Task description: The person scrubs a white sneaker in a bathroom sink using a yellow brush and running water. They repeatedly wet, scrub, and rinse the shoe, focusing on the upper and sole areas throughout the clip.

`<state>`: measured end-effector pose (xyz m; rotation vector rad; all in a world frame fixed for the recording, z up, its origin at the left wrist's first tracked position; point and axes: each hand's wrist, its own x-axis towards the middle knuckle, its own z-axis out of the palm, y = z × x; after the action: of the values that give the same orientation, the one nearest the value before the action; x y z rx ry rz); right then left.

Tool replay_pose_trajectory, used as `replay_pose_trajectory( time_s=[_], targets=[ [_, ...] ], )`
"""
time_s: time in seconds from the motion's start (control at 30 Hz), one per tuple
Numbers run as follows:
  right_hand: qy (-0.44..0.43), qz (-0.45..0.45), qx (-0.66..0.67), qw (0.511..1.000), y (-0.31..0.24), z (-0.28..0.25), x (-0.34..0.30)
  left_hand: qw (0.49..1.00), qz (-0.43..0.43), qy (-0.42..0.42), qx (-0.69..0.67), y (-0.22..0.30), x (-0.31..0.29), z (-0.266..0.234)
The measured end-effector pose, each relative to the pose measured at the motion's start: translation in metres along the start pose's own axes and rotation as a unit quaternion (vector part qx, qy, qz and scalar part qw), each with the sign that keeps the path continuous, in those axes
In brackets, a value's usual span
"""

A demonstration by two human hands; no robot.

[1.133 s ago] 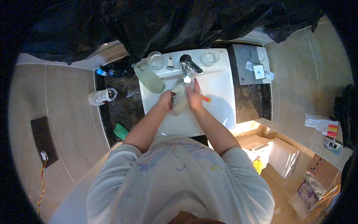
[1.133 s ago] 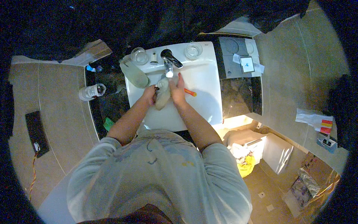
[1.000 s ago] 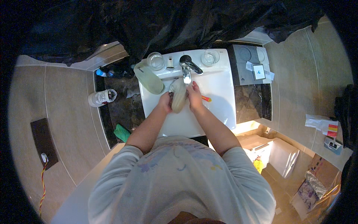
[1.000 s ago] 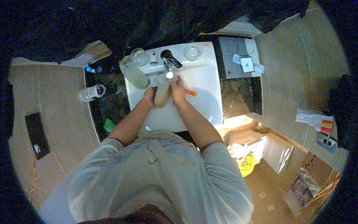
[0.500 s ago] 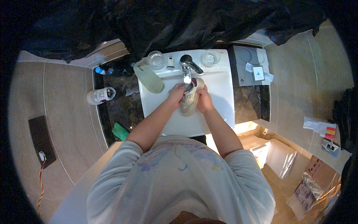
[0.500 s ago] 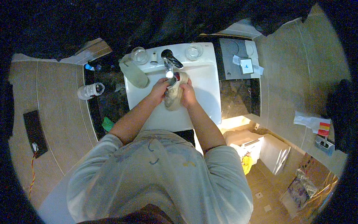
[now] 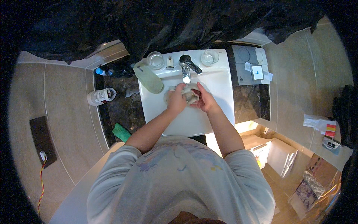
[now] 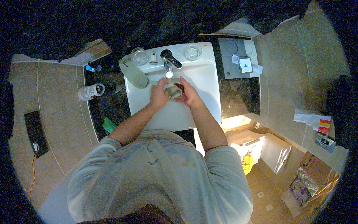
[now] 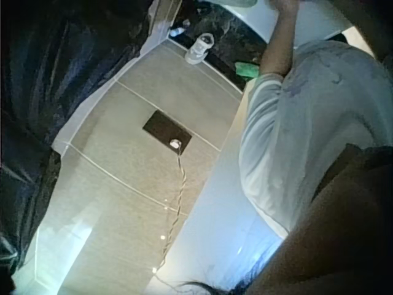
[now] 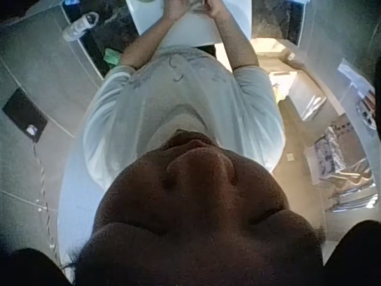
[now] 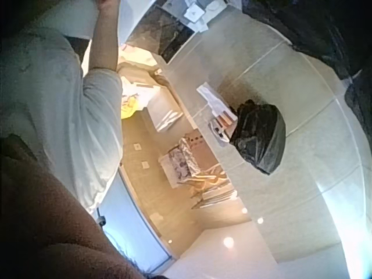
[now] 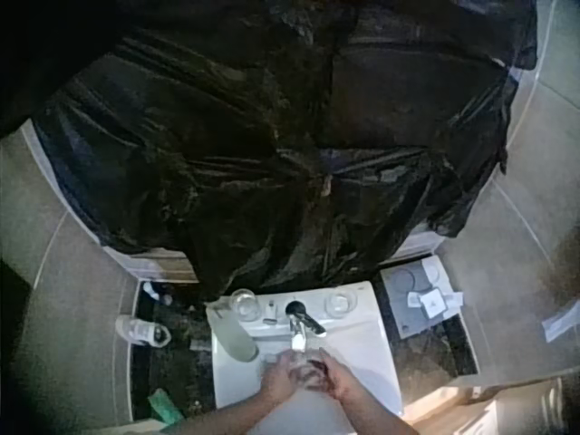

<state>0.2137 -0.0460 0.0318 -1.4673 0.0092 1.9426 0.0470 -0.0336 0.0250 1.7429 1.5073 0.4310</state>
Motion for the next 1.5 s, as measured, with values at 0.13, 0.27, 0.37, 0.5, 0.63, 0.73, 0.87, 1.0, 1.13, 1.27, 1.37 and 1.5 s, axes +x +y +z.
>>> replay_pose_trajectory(
  time_s=[0.13,0.27,0.37,0.5,0.63,0.73,0.87,1.0,1.13,1.27,1.37,1.5],
  targets=[
    [0.060,-0.125,-0.007,0.990,0.015,0.005,0.001,0.995,0.065,0.051,-0.059,0.000,-0.012,-0.002],
    [0.134,-0.209,0.048,0.968,0.030,0.011,-0.012,0.964,0.089,0.224,-0.115,-0.017,-0.016,0.010],
    [0.163,-0.235,0.039,0.957,0.039,0.009,-0.027,0.917,-0.039,0.233,-0.322,-0.053,-0.013,0.054],
    [0.145,-0.246,0.062,0.956,0.047,-0.005,-0.049,0.794,-0.214,-0.116,-0.557,-0.030,-0.010,0.041],
    [0.107,-0.167,-0.029,0.980,0.048,-0.028,-0.049,0.889,-0.220,-0.125,-0.382,-0.001,-0.002,0.025],
    [0.058,-0.081,-0.070,0.993,0.035,-0.027,-0.051,0.968,-0.124,-0.088,-0.197,-0.017,0.007,0.026],
    [-0.022,-0.051,0.030,0.998,0.031,-0.012,-0.029,0.990,-0.060,-0.124,-0.020,-0.002,0.009,-0.010],
    [0.015,-0.100,-0.013,0.995,0.049,0.003,0.024,0.991,-0.009,-0.122,0.056,0.002,0.019,-0.024],
    [-0.021,-0.176,0.078,0.981,0.057,-0.015,0.060,0.984,0.118,-0.109,0.077,-0.018,0.032,-0.025],
    [0.086,-0.341,-0.090,0.932,0.045,0.026,0.012,0.981,0.140,-0.096,0.093,-0.024,0.034,-0.019],
    [0.168,-0.551,-0.473,0.666,0.049,0.011,0.013,0.980,0.094,-0.124,0.126,-0.005,0.033,-0.019],
    [0.072,-0.504,-0.519,0.687,0.033,0.006,0.006,0.972,0.049,-0.166,0.159,-0.008,0.036,-0.017]
  ],
)
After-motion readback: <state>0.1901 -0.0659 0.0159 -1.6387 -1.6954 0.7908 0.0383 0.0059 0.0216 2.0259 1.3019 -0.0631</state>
